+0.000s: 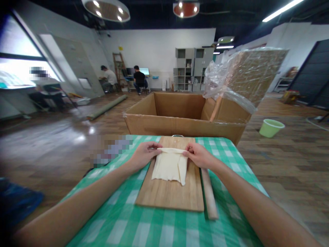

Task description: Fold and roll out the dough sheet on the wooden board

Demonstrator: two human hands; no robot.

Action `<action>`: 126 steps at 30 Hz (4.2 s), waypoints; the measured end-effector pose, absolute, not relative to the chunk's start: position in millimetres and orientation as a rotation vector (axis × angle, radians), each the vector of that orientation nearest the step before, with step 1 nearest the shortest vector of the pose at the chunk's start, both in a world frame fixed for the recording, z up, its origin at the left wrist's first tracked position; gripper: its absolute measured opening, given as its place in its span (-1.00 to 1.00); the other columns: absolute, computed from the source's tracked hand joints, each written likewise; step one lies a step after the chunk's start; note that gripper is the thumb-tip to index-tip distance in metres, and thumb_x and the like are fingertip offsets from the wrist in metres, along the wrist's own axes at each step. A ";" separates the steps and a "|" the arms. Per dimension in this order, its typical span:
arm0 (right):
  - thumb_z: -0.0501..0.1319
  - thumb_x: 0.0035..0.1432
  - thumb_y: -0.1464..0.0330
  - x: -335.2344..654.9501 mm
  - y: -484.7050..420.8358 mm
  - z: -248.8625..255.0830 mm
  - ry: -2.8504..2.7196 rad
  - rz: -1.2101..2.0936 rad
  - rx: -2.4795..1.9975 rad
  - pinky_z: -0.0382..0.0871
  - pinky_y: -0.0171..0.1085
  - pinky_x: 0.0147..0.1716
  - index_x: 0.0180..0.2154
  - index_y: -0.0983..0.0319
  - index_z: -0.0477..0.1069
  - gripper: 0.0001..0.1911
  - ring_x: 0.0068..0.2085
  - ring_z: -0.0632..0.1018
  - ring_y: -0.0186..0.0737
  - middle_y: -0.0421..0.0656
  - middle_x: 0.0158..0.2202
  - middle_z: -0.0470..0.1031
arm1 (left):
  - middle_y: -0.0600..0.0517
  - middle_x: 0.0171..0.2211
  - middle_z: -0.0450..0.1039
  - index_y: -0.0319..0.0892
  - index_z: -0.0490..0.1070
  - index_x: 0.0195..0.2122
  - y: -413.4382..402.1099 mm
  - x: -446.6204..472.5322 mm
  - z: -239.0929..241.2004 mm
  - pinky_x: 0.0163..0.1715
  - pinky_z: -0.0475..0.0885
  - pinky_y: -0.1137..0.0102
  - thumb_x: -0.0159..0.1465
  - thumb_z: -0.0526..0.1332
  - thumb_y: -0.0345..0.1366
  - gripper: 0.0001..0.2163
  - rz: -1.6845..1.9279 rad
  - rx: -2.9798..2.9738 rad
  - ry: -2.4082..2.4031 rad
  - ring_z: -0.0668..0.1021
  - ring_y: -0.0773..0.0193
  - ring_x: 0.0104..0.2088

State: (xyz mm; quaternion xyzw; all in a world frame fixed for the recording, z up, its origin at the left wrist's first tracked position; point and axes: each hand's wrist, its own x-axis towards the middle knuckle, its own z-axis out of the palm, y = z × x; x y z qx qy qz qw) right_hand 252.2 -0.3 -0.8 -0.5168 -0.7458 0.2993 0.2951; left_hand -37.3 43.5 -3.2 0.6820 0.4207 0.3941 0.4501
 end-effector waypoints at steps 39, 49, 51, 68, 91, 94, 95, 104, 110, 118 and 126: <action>0.09 0.37 -0.12 209.1 -31.9 19.1 -2.045 1.095 -1.259 0.07 -0.33 -0.60 -0.41 0.21 0.37 -0.43 -0.52 0.29 -0.35 -0.27 -0.53 0.29 | 0.03 -0.36 0.61 -0.17 0.48 -0.14 11.2 -16.9 14.1 -0.37 0.42 0.43 0.14 0.46 -0.22 -0.70 0.988 1.524 0.876 0.62 0.25 -0.35; -0.01 0.48 0.02 196.0 -37.3 15.1 -2.144 0.742 -1.279 0.23 -0.26 -0.34 -0.37 0.21 0.43 -0.48 -0.34 0.48 -0.19 -0.15 -0.39 0.53 | 0.01 -0.44 0.60 -0.18 0.66 -0.32 -1.1 -14.6 16.3 -0.48 0.31 0.41 0.23 0.37 -0.01 -0.70 0.752 1.800 0.951 0.54 0.22 -0.43; 0.00 0.48 0.02 194.2 -38.2 12.7 -2.190 0.626 -1.291 0.20 -0.24 -0.35 -0.40 0.20 0.43 -0.47 -0.38 0.46 -0.19 -0.13 -0.42 0.54 | 0.03 -0.44 0.60 -0.17 0.67 -0.33 -1.4 -12.4 15.2 -0.45 0.30 0.41 0.25 0.34 -0.05 -0.73 0.787 1.881 0.954 0.53 0.23 -0.42; -0.10 0.50 0.02 202.2 -35.5 12.0 -2.197 0.376 -1.434 0.12 -0.21 -0.38 -0.51 0.17 0.32 -0.40 -0.50 0.37 -0.23 -0.17 -0.57 0.43 | -0.10 -0.36 0.66 -0.27 0.61 -0.27 13.9 -19.7 -0.6 -0.35 0.50 0.37 0.17 0.46 -0.03 -0.64 0.877 1.176 0.778 0.64 0.19 -0.39; -0.01 0.46 0.00 199.0 -35.2 5.3 -1.892 0.345 -1.395 0.02 -0.24 -0.48 -0.55 0.18 0.23 -0.41 -0.54 0.27 -0.31 -0.25 -0.62 0.26 | -0.05 -0.35 0.59 -0.26 0.54 -0.20 5.8 -15.9 6.6 -0.48 0.35 0.44 0.29 0.28 0.09 -0.57 0.726 1.499 0.827 0.55 0.25 -0.43; -0.01 0.43 -0.07 202.1 -33.7 8.4 -1.798 0.468 -1.454 0.01 -0.25 -0.53 -0.57 0.19 0.28 -0.36 -0.54 0.29 -0.29 -0.22 -0.62 0.30 | -0.07 -0.35 0.60 -0.27 0.56 -0.19 4.2 -17.6 8.4 -0.51 0.32 0.45 0.29 0.29 0.07 -0.57 0.708 1.525 0.797 0.55 0.25 -0.46; 0.00 0.41 -0.10 202.3 -33.7 9.4 -1.774 0.583 -1.462 0.01 -0.26 -0.54 -0.57 0.20 0.30 -0.34 -0.54 0.31 -0.29 -0.21 -0.62 0.32 | -0.07 -0.36 0.59 -0.27 0.57 -0.21 3.4 -18.0 9.7 -0.52 0.31 0.46 0.30 0.28 0.06 -0.58 0.709 1.553 0.795 0.54 0.26 -0.47; 0.22 0.27 -0.07 197.3 -33.8 12.0 -1.676 0.869 -1.328 0.09 -0.34 -0.60 -0.51 0.21 0.39 -0.47 -0.54 0.33 -0.31 -0.23 -0.58 0.38 | 0.04 -0.52 0.46 -0.26 0.54 -0.38 -3.7 -13.8 16.3 -0.60 0.22 0.48 0.30 0.27 0.08 -0.57 0.578 1.720 0.719 0.42 0.35 -0.55; 0.25 0.24 -0.09 198.1 -34.1 9.8 -1.438 0.958 -1.314 0.14 -0.33 -0.62 -0.43 0.21 0.45 -0.50 -0.56 0.37 -0.29 -0.21 -0.54 0.46 | 0.03 -0.58 0.45 -0.25 0.52 -0.42 -3.3 -13.3 11.7 -0.68 0.26 0.48 0.29 0.29 0.05 -0.60 0.667 1.577 0.827 0.46 0.33 -0.65; 0.34 0.14 -0.10 195.6 -29.6 8.4 -1.077 0.798 -1.209 0.30 -0.33 -0.60 -0.39 0.24 0.52 -0.50 -0.53 0.47 -0.25 -0.19 -0.51 0.55 | -0.17 -0.17 0.66 -0.26 0.58 -0.11 -10.0 -9.3 16.3 -0.19 0.59 0.32 0.15 0.48 0.00 -0.55 0.637 0.976 0.489 0.68 0.14 -0.21; 0.44 0.07 0.07 193.1 -17.4 5.4 -0.685 0.896 -1.067 0.59 -0.18 -0.32 -0.27 0.27 0.57 -0.60 -0.34 0.67 -0.08 -0.07 -0.31 0.70 | -0.23 -0.03 0.63 -0.30 0.54 -0.03 -13.0 -1.5 7.6 -0.05 0.62 0.26 0.14 0.53 -0.29 -0.60 0.809 0.938 0.515 0.69 0.10 -0.11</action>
